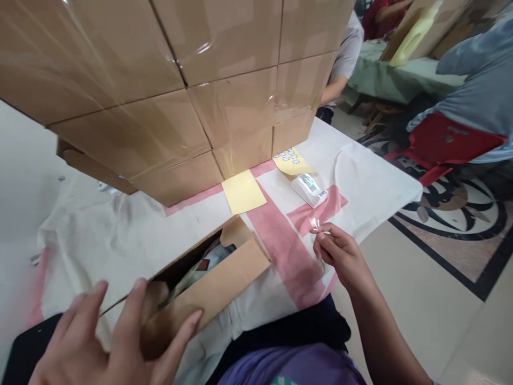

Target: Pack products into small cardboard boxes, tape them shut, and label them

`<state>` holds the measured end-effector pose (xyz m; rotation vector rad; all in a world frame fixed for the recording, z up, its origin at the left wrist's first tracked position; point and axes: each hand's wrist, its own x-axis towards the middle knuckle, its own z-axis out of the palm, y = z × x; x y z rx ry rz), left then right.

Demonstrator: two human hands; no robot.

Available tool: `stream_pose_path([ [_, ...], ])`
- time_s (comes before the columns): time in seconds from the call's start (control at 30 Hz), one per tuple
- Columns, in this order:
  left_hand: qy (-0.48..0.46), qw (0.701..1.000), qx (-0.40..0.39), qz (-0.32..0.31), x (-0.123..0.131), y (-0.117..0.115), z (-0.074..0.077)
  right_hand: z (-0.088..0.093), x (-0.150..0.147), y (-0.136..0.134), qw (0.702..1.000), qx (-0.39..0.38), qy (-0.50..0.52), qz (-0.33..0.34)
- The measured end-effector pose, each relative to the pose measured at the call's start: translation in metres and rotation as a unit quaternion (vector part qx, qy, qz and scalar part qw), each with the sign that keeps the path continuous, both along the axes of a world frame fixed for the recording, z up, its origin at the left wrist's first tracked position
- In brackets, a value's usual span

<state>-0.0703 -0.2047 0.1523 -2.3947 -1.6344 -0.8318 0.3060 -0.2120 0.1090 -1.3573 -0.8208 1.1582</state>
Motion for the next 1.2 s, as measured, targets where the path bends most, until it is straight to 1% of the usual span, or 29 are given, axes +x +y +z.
stream_pose_path([
  [0.03,0.024,0.999,0.001,0.026,-0.004,0.004,0.004,0.004,-0.007,0.002,1.0,-0.003,-0.002,0.012],
  [0.07,0.045,0.998,-0.005,0.034,-0.006,0.007,0.008,0.008,-0.013,0.004,1.0,-0.005,-0.005,0.029],
  [0.1,0.066,0.997,-0.019,0.025,-0.006,0.009,0.01,0.012,-0.019,0.007,0.999,-0.006,-0.009,0.049],
  [0.17,0.103,0.993,-0.046,-0.037,-0.008,0.013,0.011,0.022,-0.028,0.012,0.996,-0.002,-0.018,0.086],
  [0.3,0.167,0.968,-0.037,-0.185,-0.021,0.023,0.006,0.043,-0.04,0.019,0.991,0.007,-0.034,0.129],
  [0.37,0.178,0.961,-0.033,-0.21,-0.025,0.027,0.005,0.053,-0.044,0.022,0.988,0.004,-0.045,0.145],
  [0.43,0.182,0.962,-0.032,-0.202,-0.02,0.028,0.007,0.063,-0.048,0.025,0.986,0.004,-0.06,0.156],
  [0.47,0.181,0.965,-0.032,-0.19,-0.013,0.028,0.007,0.069,-0.051,0.028,0.985,0.006,-0.068,0.16],
  [0.5,0.177,0.969,-0.033,-0.169,-0.004,0.027,0.008,0.074,-0.054,0.031,0.983,0.01,-0.077,0.164],
  [0.57,0.167,0.98,-0.035,-0.105,0.019,0.024,0.008,0.084,-0.063,0.038,0.979,0.018,-0.095,0.179],
  [0.63,0.162,0.985,-0.03,-0.045,0.044,0.025,0.009,0.093,-0.074,0.047,0.972,0.021,-0.109,0.207],
  [0.67,0.166,0.985,-0.024,-0.03,0.054,0.029,0.01,0.097,-0.08,0.051,0.967,0.022,-0.116,0.224],
  [0.7,0.174,0.984,-0.018,-0.029,0.062,0.034,0.013,0.1,-0.085,0.056,0.963,0.022,-0.125,0.239],
  [0.73,0.179,0.983,-0.015,-0.046,0.067,0.042,0.018,0.102,-0.091,0.061,0.958,0.023,-0.134,0.252],
  [0.77,0.18,0.98,-0.021,-0.078,0.07,0.052,0.023,0.103,-0.095,0.065,0.954,0.024,-0.144,0.261],
  [0.87,0.162,0.962,-0.08,-0.203,0.068,0.085,0.04,0.103,-0.101,0.075,0.947,0.017,-0.168,0.274],
  [0.9,0.151,0.957,-0.095,-0.23,0.065,0.095,0.044,0.103,-0.101,0.078,0.945,0.01,-0.171,0.277],
  [0.93,0.14,0.955,-0.107,-0.24,0.063,0.103,0.046,0.103,-0.101,0.08,0.945,-0.001,-0.173,0.278],
  [1.0,0.115,0.958,-0.109,-0.238,0.061,0.112,0.044,0.104,-0.099,0.083,0.944,-0.026,-0.177,0.277],
  [1.13,0.072,0.964,-0.122,-0.225,0.06,0.115,0.03,0.109,-0.101,0.087,0.942,-0.058,-0.19,0.269],
  [1.2,0.059,0.965,-0.14,-0.215,0.06,0.115,0.026,0.11,-0.105,0.09,0.94,-0.066,-0.199,0.269],
])
